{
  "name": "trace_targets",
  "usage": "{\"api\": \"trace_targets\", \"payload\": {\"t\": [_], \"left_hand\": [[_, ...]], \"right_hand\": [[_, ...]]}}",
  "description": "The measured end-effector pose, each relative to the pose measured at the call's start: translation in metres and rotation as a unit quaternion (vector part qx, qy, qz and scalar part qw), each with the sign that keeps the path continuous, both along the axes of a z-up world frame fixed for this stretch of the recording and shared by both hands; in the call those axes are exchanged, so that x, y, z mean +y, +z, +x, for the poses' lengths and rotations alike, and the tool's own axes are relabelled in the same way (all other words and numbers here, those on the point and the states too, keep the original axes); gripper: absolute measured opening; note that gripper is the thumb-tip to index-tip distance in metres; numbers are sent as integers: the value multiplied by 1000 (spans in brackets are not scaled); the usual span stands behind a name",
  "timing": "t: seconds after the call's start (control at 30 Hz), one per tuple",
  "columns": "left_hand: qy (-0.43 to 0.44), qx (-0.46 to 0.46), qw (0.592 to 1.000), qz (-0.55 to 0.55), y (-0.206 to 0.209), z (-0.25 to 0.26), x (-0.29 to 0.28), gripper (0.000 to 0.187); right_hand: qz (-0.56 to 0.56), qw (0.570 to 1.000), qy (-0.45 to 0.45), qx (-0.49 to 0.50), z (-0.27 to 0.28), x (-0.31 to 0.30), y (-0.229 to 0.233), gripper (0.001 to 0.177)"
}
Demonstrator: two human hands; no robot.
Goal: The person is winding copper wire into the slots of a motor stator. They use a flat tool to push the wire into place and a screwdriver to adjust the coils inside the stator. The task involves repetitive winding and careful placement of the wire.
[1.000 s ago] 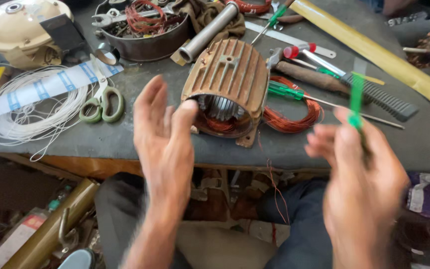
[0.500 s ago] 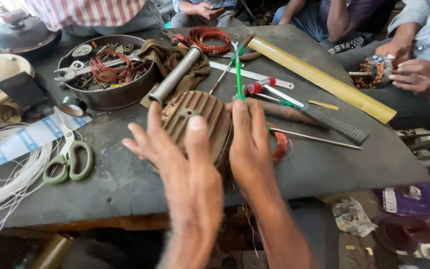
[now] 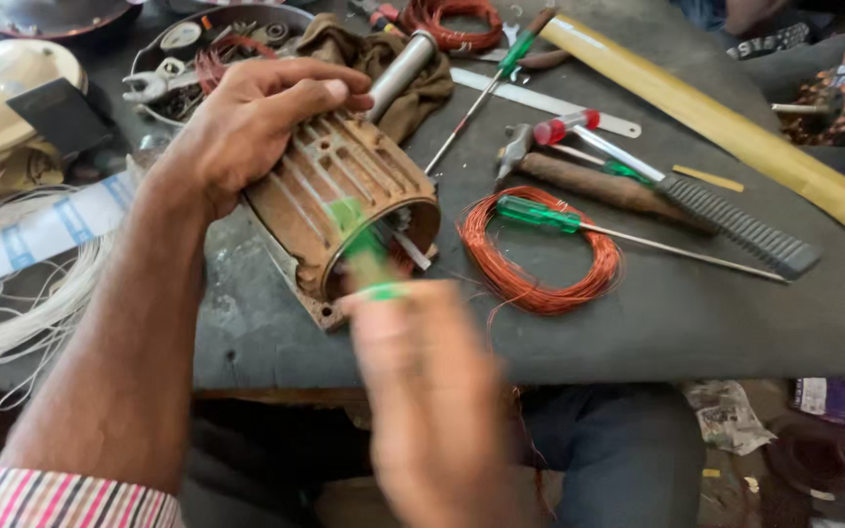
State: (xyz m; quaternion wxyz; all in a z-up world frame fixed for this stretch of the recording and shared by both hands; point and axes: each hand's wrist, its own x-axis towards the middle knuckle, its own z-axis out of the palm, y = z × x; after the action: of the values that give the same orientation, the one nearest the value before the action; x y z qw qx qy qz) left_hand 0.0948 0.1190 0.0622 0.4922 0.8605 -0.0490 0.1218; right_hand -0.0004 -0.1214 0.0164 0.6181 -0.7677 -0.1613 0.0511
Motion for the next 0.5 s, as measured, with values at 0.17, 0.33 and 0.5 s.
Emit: {"api": "trace_targets", "payload": {"t": [0.17, 0.33, 0.5], "left_hand": [[101, 30, 994, 1, -19, -3, 8, 36], [50, -75, 996, -16, -26, -1, 12, 34], [65, -96, 992, -50, -37, 1, 17, 31]], "right_hand": [[-246, 901, -187, -305, 103, -101, 13, 25], [-391, 822, -114, -398, 215, -119, -28, 32], [-516, 698, -144, -475, 250, -147, -41, 45]]}}
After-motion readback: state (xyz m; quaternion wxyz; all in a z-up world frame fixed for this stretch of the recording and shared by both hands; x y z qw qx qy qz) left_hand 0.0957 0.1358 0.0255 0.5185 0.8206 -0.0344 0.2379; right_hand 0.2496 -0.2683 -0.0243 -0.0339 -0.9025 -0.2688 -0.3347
